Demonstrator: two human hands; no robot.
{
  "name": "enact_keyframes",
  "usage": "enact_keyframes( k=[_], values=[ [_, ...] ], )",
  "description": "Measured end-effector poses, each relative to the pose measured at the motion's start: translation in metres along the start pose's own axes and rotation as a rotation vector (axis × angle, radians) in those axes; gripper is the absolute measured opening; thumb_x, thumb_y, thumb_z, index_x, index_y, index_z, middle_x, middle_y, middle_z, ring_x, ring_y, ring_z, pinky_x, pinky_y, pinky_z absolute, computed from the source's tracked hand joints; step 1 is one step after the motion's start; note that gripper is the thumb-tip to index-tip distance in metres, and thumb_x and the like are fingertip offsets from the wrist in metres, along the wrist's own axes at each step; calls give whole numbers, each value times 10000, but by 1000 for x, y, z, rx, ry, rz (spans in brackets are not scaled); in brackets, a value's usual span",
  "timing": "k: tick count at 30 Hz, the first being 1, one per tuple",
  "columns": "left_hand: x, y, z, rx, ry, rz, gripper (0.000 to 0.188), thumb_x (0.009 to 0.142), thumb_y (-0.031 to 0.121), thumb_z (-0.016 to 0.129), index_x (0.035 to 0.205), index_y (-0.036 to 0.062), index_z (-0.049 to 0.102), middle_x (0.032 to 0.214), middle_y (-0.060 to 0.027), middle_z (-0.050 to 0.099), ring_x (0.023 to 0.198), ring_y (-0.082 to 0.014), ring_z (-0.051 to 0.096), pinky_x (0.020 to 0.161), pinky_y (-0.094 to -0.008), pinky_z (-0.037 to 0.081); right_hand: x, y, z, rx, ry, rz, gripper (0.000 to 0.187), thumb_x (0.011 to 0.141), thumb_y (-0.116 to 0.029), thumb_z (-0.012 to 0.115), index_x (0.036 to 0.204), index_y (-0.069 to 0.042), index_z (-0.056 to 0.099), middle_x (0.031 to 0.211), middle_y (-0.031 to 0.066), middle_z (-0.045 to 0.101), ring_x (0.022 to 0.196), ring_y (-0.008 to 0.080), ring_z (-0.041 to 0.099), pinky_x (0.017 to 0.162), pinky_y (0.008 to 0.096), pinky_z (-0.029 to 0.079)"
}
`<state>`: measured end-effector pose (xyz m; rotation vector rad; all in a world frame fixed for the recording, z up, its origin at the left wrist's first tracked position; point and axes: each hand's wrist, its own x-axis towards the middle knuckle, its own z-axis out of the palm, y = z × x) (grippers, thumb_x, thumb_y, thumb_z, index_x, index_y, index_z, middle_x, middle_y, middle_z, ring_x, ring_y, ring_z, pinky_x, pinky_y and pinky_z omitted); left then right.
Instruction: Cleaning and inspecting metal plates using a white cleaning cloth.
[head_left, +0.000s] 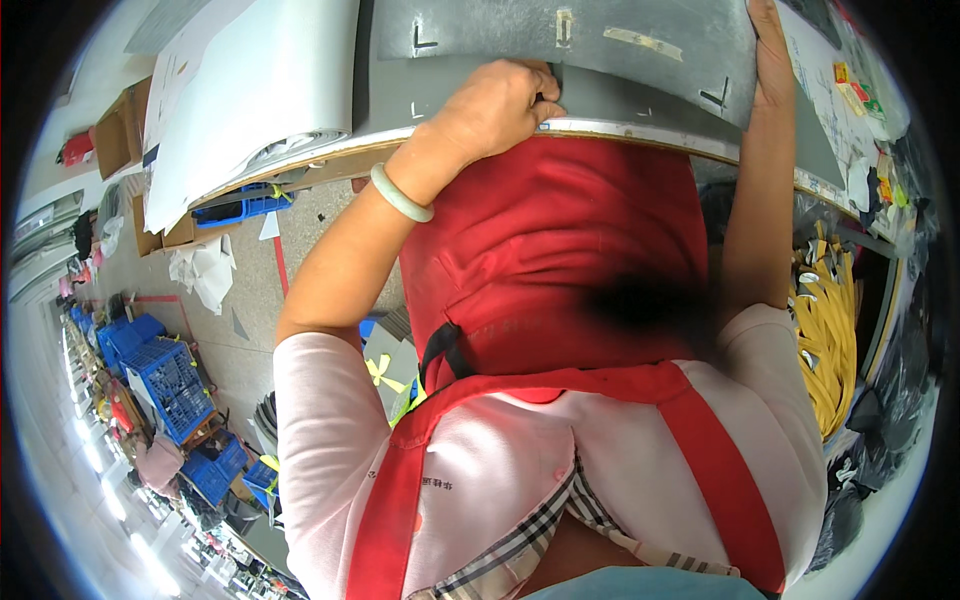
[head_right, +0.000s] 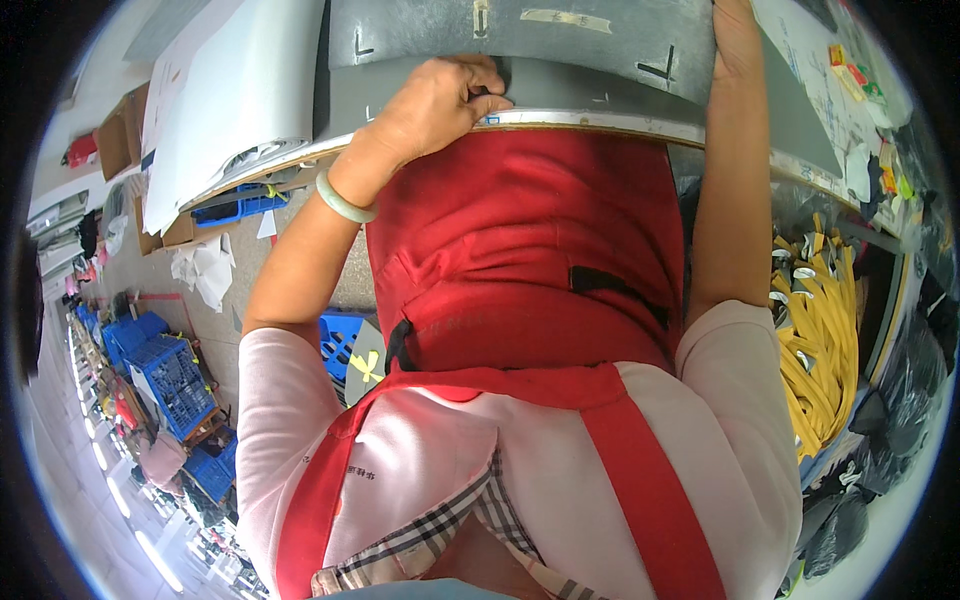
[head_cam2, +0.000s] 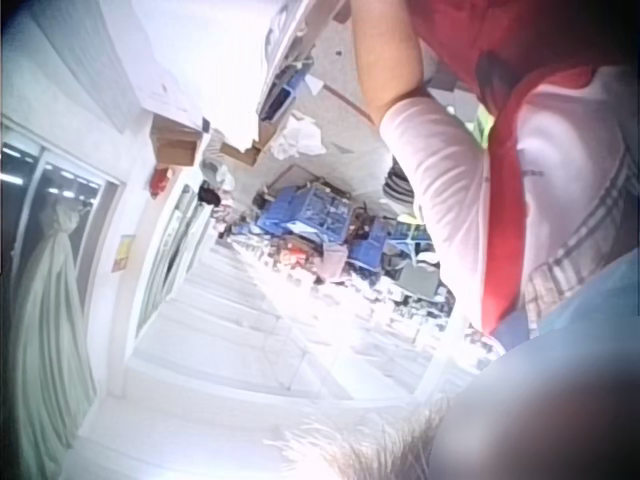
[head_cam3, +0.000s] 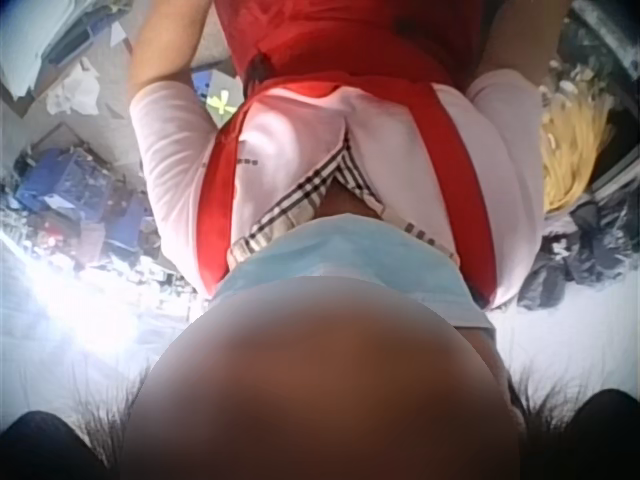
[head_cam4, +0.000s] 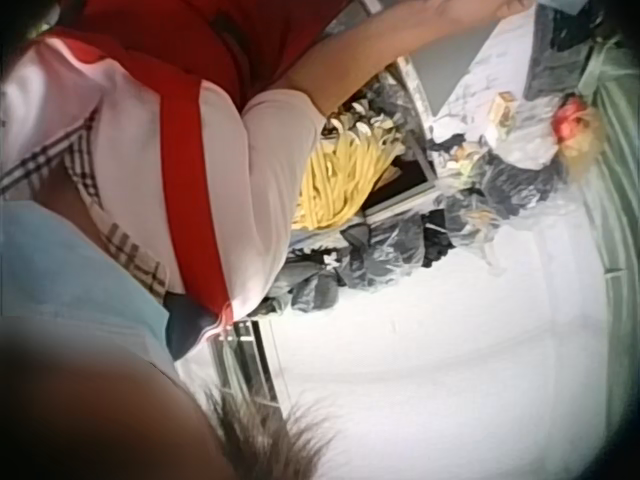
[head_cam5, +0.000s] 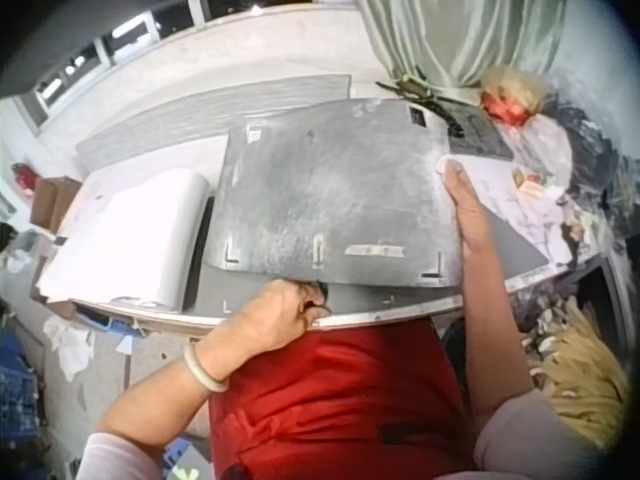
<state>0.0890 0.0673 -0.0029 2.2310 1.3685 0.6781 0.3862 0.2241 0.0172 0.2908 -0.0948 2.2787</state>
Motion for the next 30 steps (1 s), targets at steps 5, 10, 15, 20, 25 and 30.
enact_keyframes(
  k=[5,10,15,20,25,30],
  values=[
    [-1,1,0,80,13,59,223,864,230,746,866,15,685,963,-149,697,877,-398,654,780,-462,531,4,27,19,-1190,450,-462,368,1035,-308,593,1303,-55,586,1175,47,669,1037,153,648,926,297,519],
    [1,6,-1,67,-39,-1,251,882,265,735,888,24,663,887,-176,686,849,-410,647,748,-472,523,5,1,-14,-37,-45,-14,369,1032,-303,597,1305,-56,584,1176,48,671,1033,153,649,912,295,524],
    [-3,2,-1,41,-55,-53,252,901,281,722,906,38,657,829,-190,684,824,-417,648,741,-473,523,3,24,6,-1171,328,-407,350,1023,-296,613,1287,-68,592,1166,46,676,1022,152,656,905,299,528],
    [-1,5,-1,70,-89,-112,274,939,325,670,925,52,672,864,-186,701,845,-403,665,766,-462,533,1,26,9,-1178,421,-431,306,1021,-289,617,1256,-93,609,1115,37,691,995,141,666,887,292,532],
    [-1,13,-8,75,-146,-200,284,950,344,653,965,61,679,878,-174,709,866,-389,674,791,-461,539,4,22,-4,-622,172,-180,288,1023,-288,614,1238,-96,616,1104,35,696,975,135,672,872,283,535],
    [-1,16,-9,134,-206,-200,281,950,348,649,994,71,673,887,-159,712,885,-375,681,799,-465,543,1,27,3,-1185,386,-380,262,1024,-282,612,1213,-101,627,1088,30,701,953,126,676,852,272,538]
  ],
)
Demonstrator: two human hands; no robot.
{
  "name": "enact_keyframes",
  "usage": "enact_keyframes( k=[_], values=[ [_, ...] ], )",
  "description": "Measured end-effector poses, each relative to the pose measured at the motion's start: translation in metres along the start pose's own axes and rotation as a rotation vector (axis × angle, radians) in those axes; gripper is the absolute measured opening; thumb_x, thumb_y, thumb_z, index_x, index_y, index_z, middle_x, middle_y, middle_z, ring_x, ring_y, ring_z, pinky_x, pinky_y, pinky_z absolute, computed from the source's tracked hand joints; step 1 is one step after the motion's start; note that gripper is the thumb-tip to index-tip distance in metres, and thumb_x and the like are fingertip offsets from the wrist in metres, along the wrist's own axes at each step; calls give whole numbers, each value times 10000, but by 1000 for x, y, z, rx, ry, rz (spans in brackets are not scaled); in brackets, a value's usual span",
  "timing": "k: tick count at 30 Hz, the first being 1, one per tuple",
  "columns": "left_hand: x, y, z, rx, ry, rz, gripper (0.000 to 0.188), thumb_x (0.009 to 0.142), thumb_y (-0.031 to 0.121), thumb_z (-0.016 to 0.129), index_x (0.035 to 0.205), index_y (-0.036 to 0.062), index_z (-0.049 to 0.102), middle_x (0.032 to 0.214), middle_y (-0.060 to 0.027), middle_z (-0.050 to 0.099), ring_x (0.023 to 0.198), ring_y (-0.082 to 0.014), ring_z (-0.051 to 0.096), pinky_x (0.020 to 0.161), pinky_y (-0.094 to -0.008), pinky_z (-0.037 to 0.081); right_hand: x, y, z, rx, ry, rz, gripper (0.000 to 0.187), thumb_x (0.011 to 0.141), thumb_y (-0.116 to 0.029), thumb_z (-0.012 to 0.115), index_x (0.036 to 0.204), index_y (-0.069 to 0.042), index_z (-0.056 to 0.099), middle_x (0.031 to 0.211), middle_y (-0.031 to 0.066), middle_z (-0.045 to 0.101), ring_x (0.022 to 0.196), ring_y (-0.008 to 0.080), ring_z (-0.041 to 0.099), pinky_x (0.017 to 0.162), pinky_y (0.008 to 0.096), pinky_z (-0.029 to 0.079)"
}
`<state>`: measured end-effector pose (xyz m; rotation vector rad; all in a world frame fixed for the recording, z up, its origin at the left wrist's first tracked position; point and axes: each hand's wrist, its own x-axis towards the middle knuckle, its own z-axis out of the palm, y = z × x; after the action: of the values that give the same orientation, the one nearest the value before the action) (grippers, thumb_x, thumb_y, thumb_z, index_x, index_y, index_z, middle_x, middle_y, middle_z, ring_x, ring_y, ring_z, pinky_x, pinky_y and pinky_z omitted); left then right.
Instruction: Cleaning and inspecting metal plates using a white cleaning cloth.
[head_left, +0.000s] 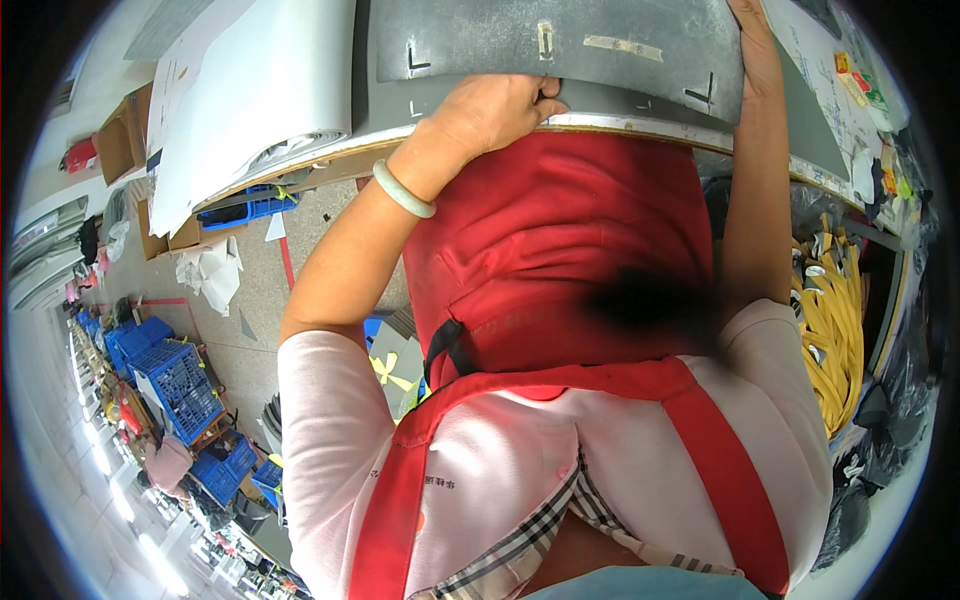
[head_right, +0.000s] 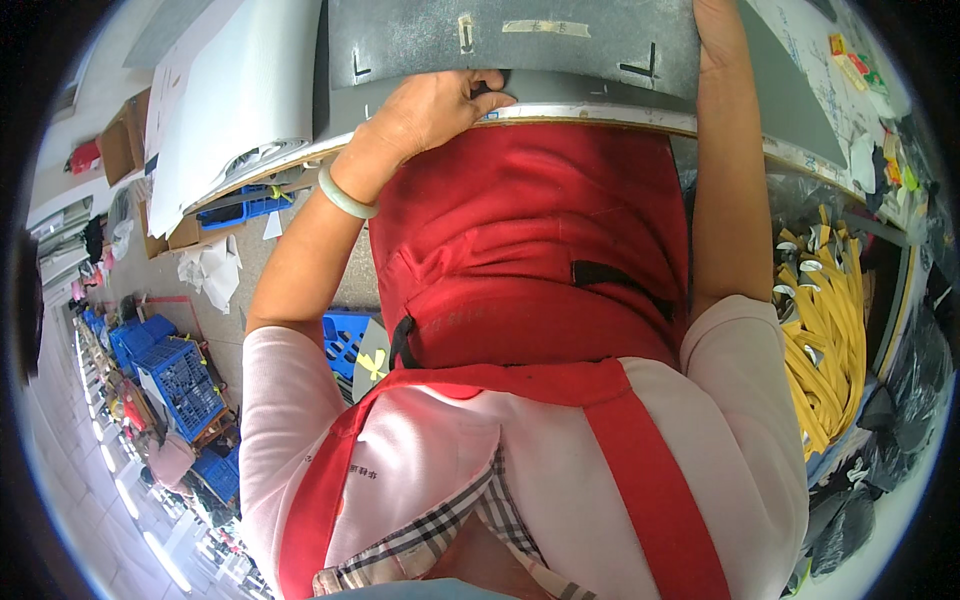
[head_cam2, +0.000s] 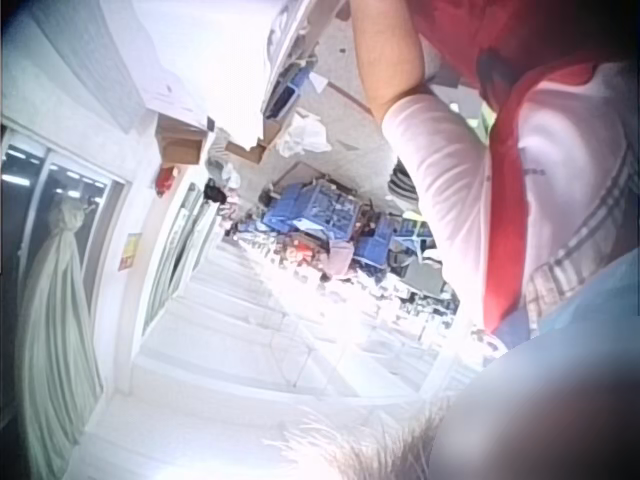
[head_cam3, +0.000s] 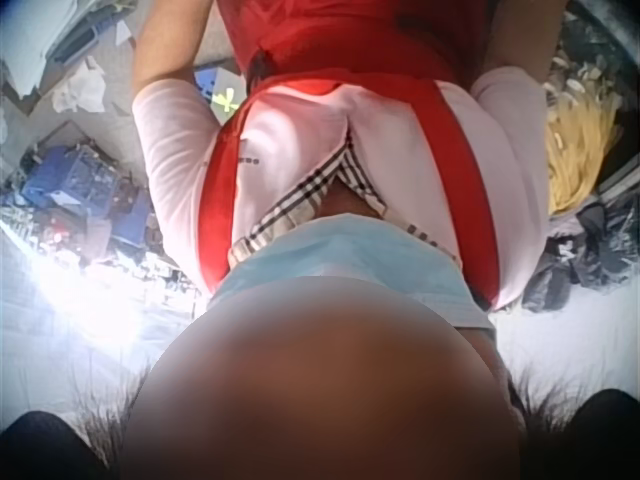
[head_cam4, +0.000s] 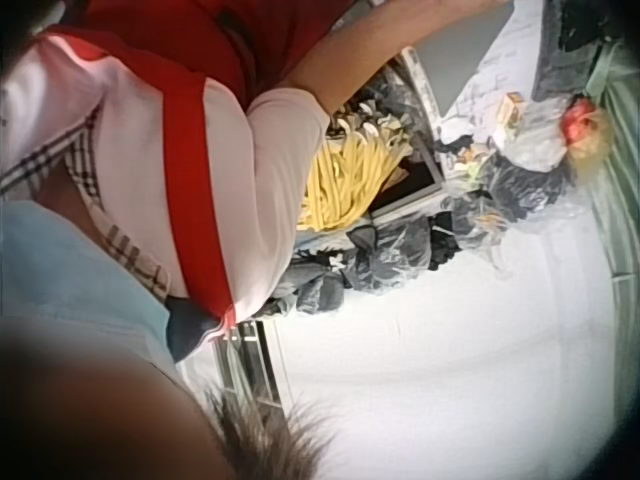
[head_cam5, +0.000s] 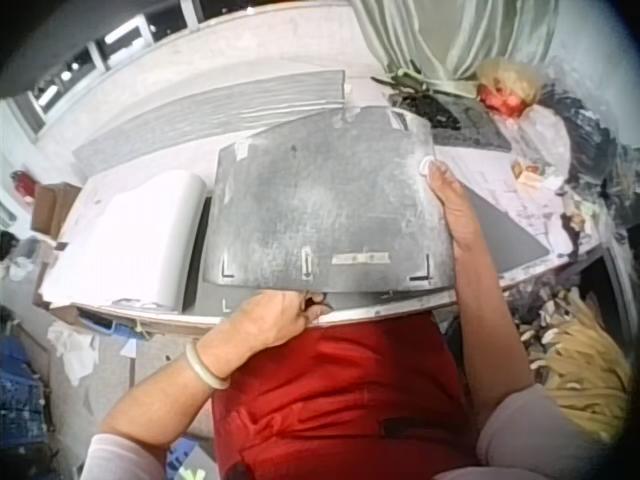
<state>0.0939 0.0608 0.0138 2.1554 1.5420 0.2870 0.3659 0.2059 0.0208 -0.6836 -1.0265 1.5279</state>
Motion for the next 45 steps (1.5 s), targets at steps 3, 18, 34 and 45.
enact_keyframes(
  k=[3,18,34,45],
  values=[
    [0,1,2,31,-5,16,291,952,361,640,998,76,671,898,-159,714,890,-373,684,798,-470,546,4,9,-10,-9,27,7,245,1023,-277,615,1194,-104,637,1067,25,704,941,122,676,842,266,539],
    [-5,-2,14,161,95,87,260,955,314,617,1059,107,734,890,-172,719,852,-365,703,762,-459,577,1,10,-2,-11,-29,-30,277,1024,-296,613,1217,-99,640,1083,5,693,955,100,656,857,261,519],
    [-6,-9,20,-70,106,-102,269,931,325,709,1081,107,762,995,-133,748,874,-336,707,806,-398,547,6,23,-25,548,-221,113,270,1020,-240,625,1234,-75,623,1110,2,682,983,100,644,870,250,508],
    [-15,-4,17,50,166,30,237,941,198,663,1127,69,734,931,-174,733,879,-368,691,775,-419,550,-4,15,-10,30,3,-17,268,1024,-271,617,1205,-74,635,1077,10,691,963,99,648,854,251,510]
  ],
)
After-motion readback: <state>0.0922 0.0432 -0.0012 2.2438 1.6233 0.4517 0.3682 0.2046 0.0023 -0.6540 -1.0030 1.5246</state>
